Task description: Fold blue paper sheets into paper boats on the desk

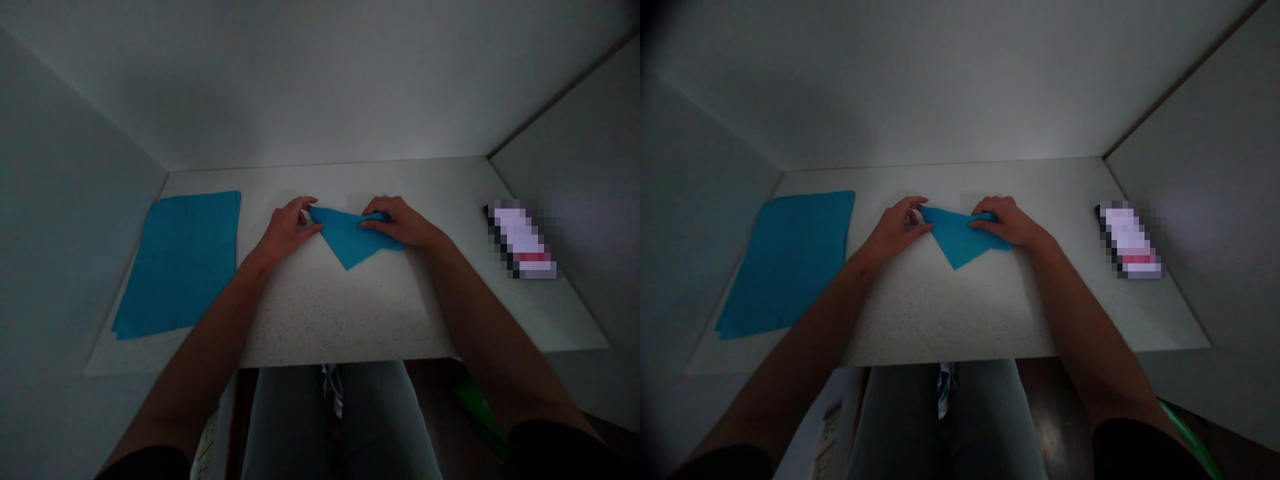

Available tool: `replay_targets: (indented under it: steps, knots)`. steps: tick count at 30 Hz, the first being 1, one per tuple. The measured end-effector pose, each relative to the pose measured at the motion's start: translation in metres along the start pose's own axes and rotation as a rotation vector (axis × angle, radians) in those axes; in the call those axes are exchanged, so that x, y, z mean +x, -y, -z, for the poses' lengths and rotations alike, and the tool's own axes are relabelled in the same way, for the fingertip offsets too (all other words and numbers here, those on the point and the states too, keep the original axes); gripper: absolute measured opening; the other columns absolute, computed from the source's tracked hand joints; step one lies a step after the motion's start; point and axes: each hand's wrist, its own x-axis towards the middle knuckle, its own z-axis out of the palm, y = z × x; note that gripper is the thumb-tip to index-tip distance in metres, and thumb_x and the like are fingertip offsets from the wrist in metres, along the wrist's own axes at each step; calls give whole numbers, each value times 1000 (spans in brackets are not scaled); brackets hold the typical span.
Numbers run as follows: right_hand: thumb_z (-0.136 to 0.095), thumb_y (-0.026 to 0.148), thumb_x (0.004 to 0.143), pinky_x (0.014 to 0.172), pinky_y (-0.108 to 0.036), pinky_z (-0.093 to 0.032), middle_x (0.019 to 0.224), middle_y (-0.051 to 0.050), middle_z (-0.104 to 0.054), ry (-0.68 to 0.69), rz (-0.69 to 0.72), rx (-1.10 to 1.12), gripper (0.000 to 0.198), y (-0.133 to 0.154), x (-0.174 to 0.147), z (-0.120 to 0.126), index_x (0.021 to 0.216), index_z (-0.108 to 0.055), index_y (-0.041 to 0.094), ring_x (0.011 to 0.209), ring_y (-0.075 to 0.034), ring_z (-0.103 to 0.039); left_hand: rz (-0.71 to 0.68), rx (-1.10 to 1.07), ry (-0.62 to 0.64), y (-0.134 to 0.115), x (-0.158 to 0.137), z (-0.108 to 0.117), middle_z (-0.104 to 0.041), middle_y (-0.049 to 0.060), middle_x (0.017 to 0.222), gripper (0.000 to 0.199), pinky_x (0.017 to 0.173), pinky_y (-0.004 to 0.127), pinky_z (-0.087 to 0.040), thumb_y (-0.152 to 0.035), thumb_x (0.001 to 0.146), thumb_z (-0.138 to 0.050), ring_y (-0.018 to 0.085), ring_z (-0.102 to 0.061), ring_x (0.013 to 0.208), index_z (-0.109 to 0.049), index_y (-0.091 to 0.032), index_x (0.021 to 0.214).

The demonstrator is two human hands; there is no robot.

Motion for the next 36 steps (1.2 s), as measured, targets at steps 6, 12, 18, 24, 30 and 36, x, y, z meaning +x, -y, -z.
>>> replay_targets:
  steps: [6, 12, 18, 24, 30, 36]
  knots:
    - [-71, 67, 98, 111, -62, -41, 136, -16, -70, -130, -47, -111, 60, 1, -5, -3, 145, -68, 31, 122, -42, -63, 24, 49, 23, -1, 0, -2, -76, 5, 108, 48, 95, 42, -55, -37, 92, -86, 23, -70, 91, -72, -25, 136]
    - [-68, 70, 99, 114, -68, -37, 143, -16, -61, -113, -60, -207, 63, -3, -6, -4, 152, -67, 36, 132, -48, -53, -20, -14, -15, 11, -3, 3, -56, 9, 147, 80, 93, 41, -58, -43, 77, -100, 17, -65, 91, -62, -31, 146]
    - [-70, 69, 98, 114, -69, -37, 146, -17, -58, -117, -73, -230, 64, -6, -6, -5, 154, -67, 36, 134, -49, -52, -114, 156, 119, 20, -5, 19, -54, 6, 148, 31, 122, 57, -42, -44, 90, -94, 23, -64, 111, -82, -32, 117]
    - [-69, 70, 99, 114, -68, -37, 145, -16, -59, -128, -64, -237, 64, -9, -6, -6, 153, -68, 36, 134, -47, -52, -162, 166, 205, 11, -4, 14, -61, 5, 144, 15, 122, 55, -36, -44, 104, -78, 28, -62, 125, -87, -34, 111]
    - [-71, 68, 98, 113, -68, -39, 143, -17, -60, -130, -47, -205, 61, -6, -4, -12, 150, -70, 35, 133, -47, -53, -119, 166, 185, 2, -2, 6, -73, 5, 121, 16, 118, 51, -36, -39, 107, -72, 27, -66, 118, -83, -28, 110]
    - [-68, 69, 101, 112, -64, -39, 139, -15, -64, -163, 6, -169, 52, 8, 0, -15, 139, -75, 34, 131, -43, -56, 13, 198, 114, -4, -1, 7, -73, 5, 117, 18, 113, 51, -39, -38, 102, -78, 24, -66, 100, -78, -25, 115]
